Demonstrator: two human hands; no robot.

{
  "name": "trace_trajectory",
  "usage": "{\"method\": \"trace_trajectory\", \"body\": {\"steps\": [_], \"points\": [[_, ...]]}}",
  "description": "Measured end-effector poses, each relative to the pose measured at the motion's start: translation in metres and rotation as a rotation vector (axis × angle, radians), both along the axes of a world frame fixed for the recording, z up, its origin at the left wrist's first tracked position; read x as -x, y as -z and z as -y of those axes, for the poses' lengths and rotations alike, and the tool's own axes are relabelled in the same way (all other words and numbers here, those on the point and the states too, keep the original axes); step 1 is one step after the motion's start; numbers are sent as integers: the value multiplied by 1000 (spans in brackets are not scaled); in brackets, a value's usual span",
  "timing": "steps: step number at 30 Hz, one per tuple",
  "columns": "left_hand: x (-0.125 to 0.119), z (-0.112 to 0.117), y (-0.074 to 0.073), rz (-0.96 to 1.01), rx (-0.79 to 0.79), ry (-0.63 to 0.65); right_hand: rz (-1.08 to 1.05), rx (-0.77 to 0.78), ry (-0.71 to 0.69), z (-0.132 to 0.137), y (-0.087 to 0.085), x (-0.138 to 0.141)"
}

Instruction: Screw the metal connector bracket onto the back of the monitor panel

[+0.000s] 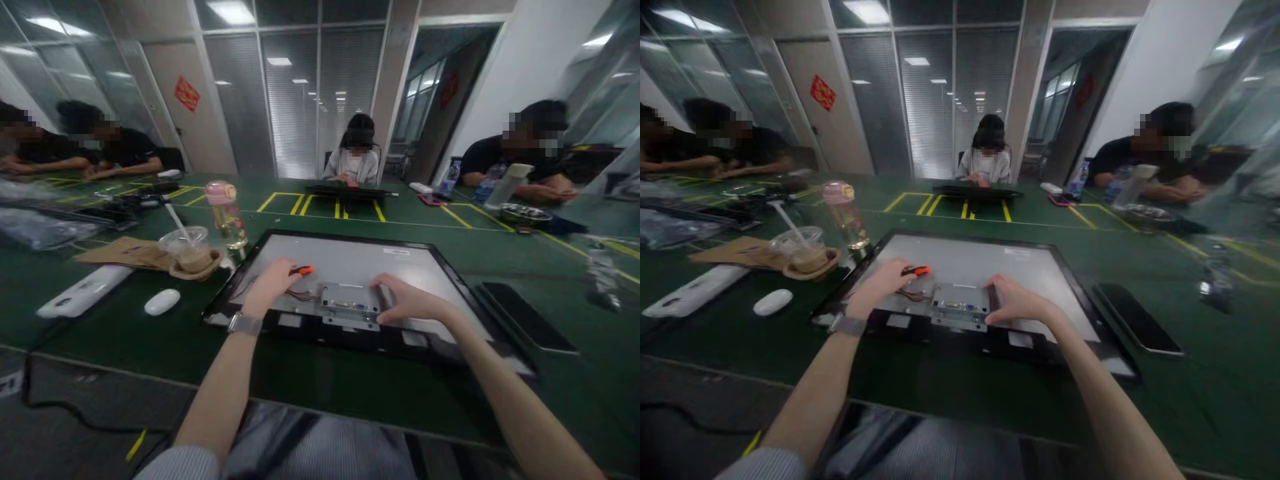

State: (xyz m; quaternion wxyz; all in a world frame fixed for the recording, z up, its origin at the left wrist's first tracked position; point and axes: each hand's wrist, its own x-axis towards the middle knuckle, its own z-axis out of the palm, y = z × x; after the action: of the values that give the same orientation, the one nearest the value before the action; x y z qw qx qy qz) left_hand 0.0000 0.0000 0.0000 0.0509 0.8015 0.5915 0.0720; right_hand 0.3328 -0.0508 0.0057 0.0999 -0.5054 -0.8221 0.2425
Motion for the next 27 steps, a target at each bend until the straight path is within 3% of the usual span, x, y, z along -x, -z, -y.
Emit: {"method": "trace_trajectory", "body": {"steps": [4, 7, 11, 16, 18, 22, 27], "points": [[-7, 5, -2, 0, -16, -29, -118, -15, 59, -1, -3, 2], [-16, 11, -4, 18, -74, -23, -254, -118, 134, -5, 2, 5], [-36, 22, -7, 202, -286, 135, -518, -272, 218, -8, 12, 17], [-65, 40, -7, 589, -286, 412, -931, -23, 125, 2, 15, 44], [-74, 47, -6, 674, -247, 468, -1025, 23, 152, 7, 15, 53], [-81, 54, -6, 783, -197, 445, -1166, -17, 255, 10, 11, 57], [-75, 54, -11, 912, -162, 373, -1390, -214, 301, 5, -8, 33]]}}
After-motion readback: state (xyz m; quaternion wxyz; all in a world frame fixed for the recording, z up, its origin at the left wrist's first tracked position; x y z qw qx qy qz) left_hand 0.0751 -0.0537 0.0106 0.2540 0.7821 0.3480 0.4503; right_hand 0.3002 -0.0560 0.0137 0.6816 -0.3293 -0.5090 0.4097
